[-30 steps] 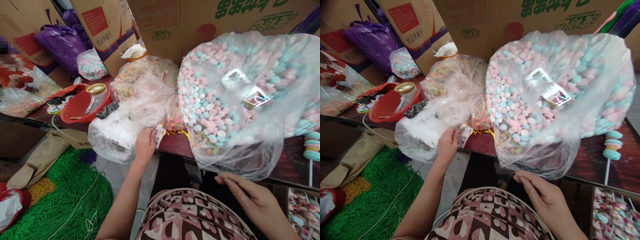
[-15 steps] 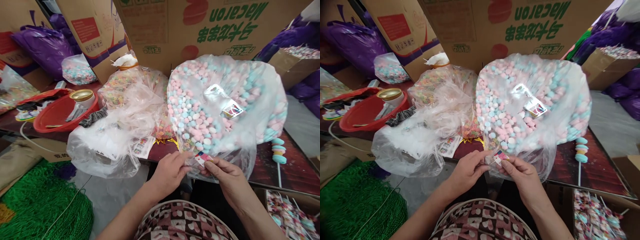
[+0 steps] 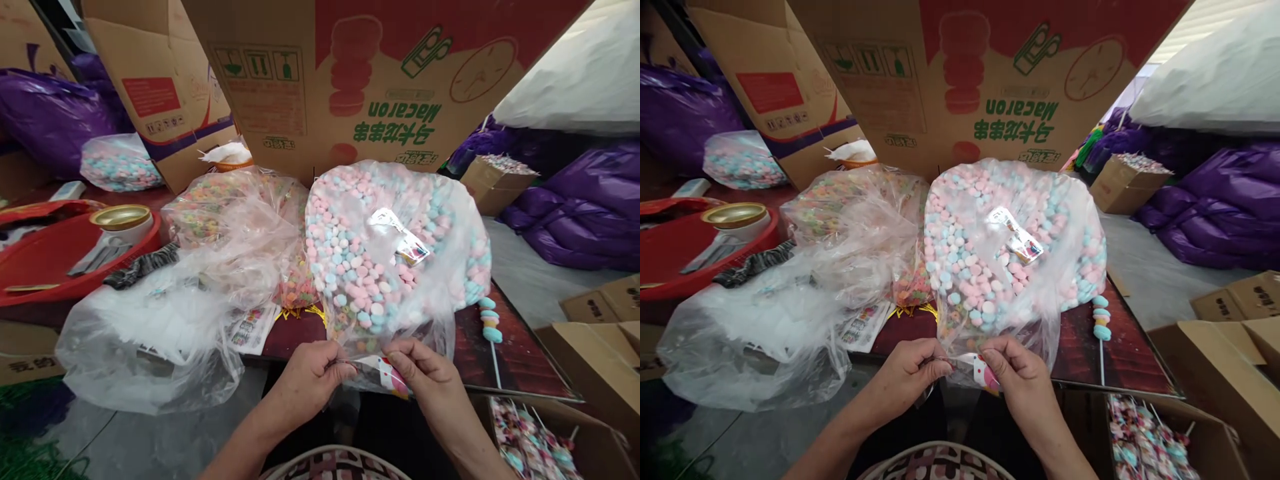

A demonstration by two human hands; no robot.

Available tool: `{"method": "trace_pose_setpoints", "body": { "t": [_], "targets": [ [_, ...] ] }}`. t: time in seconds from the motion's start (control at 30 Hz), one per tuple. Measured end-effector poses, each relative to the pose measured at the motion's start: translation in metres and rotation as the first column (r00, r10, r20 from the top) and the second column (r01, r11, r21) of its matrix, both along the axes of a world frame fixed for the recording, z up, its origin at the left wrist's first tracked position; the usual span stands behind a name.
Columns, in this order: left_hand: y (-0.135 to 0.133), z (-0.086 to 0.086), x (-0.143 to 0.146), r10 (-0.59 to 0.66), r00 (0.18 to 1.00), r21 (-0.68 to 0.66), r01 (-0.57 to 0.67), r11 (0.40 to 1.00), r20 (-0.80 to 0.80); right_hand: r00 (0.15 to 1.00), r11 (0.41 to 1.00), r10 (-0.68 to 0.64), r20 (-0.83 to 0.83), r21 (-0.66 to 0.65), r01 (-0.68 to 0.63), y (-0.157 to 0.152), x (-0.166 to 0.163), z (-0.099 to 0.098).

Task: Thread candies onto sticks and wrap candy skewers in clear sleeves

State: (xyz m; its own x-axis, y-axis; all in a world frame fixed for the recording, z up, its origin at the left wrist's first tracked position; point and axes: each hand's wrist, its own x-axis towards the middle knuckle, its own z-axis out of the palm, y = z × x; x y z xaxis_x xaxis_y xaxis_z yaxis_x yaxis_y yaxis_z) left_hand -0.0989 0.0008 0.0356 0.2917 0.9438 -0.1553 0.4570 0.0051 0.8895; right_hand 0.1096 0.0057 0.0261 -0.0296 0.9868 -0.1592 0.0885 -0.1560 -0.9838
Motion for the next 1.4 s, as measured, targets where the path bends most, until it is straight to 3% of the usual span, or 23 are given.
{"method": "trace_pose_setpoints", "body": {
  "t": [0.17,0.27,0.4,0.5,0.6,0.7,0.8,1.0,1.13,1.4],
  "targets": [
    [0.001,-0.005,-0.002,-0.025,0.996,0.122,0.035,0.992,-0.08,0.992,0.997,0.056,-0.117,-0.038,-0.061,-0.004,-0.002,0.004],
    [0.003,-0.008,0.001,-0.044,0.999,0.204,0.05,0.978,-0.031,0.981,0.989,0.123,-0.15,-0.068,-0.135,-0.006,-0.002,0.005],
    [0.004,-0.01,0.006,0.005,0.98,0.077,-0.021,0.997,0.2,0.998,1.0,0.021,-0.053,-0.009,-0.022,-0.007,-0.003,0.0],
    [0.003,-0.013,0.007,0.056,0.964,-0.02,-0.052,0.998,0.258,0.998,0.999,-0.01,0.062,0.036,0.007,-0.009,-0.001,-0.005],
    [0.002,-0.015,0.007,0.071,0.972,-0.008,-0.071,0.997,0.223,0.985,0.995,0.035,0.167,0.088,-0.05,-0.008,0.0,-0.008],
    [0.002,-0.015,0.007,0.056,0.983,0.043,-0.065,0.997,0.174,0.993,0.995,0.081,0.082,0.049,-0.085,-0.006,-0.001,-0.006],
    [0.003,-0.013,0.008,0.019,0.982,0.048,-0.029,0.998,0.19,1.0,1.0,0.026,-0.013,-0.01,-0.026,-0.006,-0.003,-0.004],
    [0.004,-0.015,0.009,0.025,0.979,0.037,-0.033,0.999,0.204,0.997,0.998,0.042,0.07,0.033,-0.044,-0.005,0.002,-0.009],
    [0.004,-0.016,0.007,0.034,0.989,0.048,-0.042,0.998,0.145,0.999,0.999,-0.012,0.033,0.047,0.01,-0.006,-0.001,-0.007],
    [0.005,-0.016,0.011,0.007,0.987,0.075,-0.02,0.997,0.16,0.972,0.972,-0.071,0.225,0.233,0.017,-0.007,0.0,-0.007]
  ]
}}
